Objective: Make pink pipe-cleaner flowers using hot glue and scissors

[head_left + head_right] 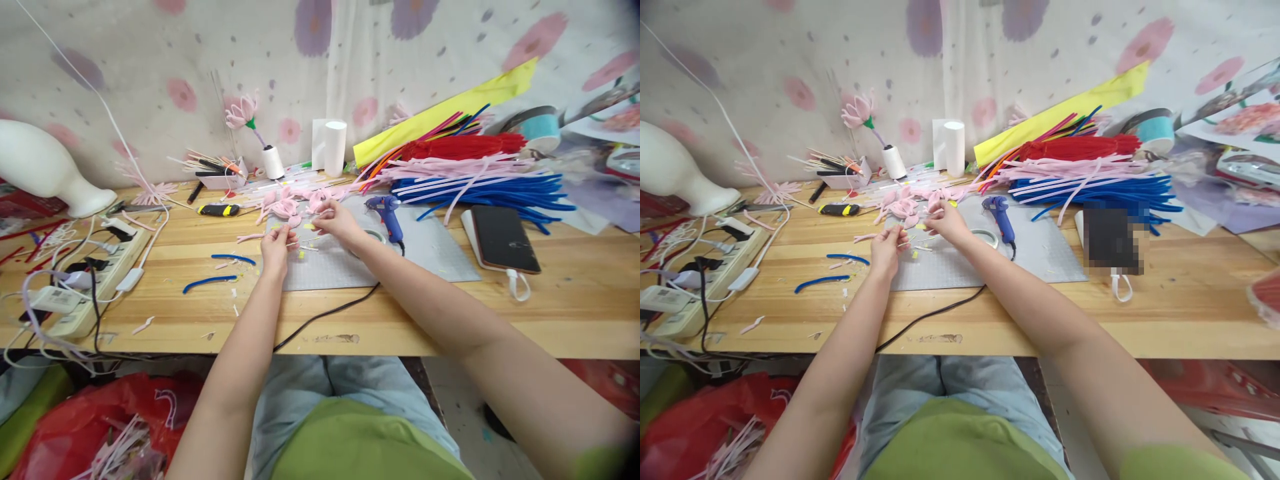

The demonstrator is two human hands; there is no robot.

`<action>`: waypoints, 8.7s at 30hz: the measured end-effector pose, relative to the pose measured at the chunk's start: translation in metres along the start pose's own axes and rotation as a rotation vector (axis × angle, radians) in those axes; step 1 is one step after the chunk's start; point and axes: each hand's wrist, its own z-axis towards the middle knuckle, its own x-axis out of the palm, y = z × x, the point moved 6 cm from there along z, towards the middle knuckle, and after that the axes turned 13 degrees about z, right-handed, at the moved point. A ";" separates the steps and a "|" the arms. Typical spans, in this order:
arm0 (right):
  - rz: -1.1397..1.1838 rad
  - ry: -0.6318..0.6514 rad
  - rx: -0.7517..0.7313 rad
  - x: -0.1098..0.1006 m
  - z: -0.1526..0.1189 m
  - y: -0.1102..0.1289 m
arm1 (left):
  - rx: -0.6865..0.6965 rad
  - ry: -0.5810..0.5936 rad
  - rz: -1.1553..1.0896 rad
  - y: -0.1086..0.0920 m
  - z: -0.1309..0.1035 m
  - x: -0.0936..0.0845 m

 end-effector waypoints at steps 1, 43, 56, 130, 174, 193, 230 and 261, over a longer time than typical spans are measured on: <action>0.050 -0.018 0.015 -0.007 -0.006 -0.002 | -0.022 0.048 0.008 0.003 -0.004 0.007; 0.196 -0.103 -0.065 -0.015 -0.025 -0.025 | -0.023 0.148 0.130 0.014 -0.020 0.028; 0.216 -0.092 -0.067 -0.015 -0.025 -0.024 | -0.014 0.152 0.148 0.014 -0.019 0.028; 0.174 0.071 -0.019 -0.003 -0.021 -0.025 | -0.065 0.091 0.082 0.009 -0.017 0.023; 0.244 0.117 0.041 -0.007 -0.023 -0.023 | -0.088 0.265 0.105 0.008 -0.019 0.027; 0.256 0.085 -0.025 -0.003 -0.026 -0.020 | -0.072 0.210 0.077 0.010 -0.017 0.027; 0.238 0.125 -0.119 -0.005 -0.020 -0.019 | -0.106 0.141 0.054 0.007 -0.018 0.024; 0.289 0.055 -0.086 -0.006 -0.023 -0.015 | -0.131 0.237 -0.030 0.007 -0.022 0.032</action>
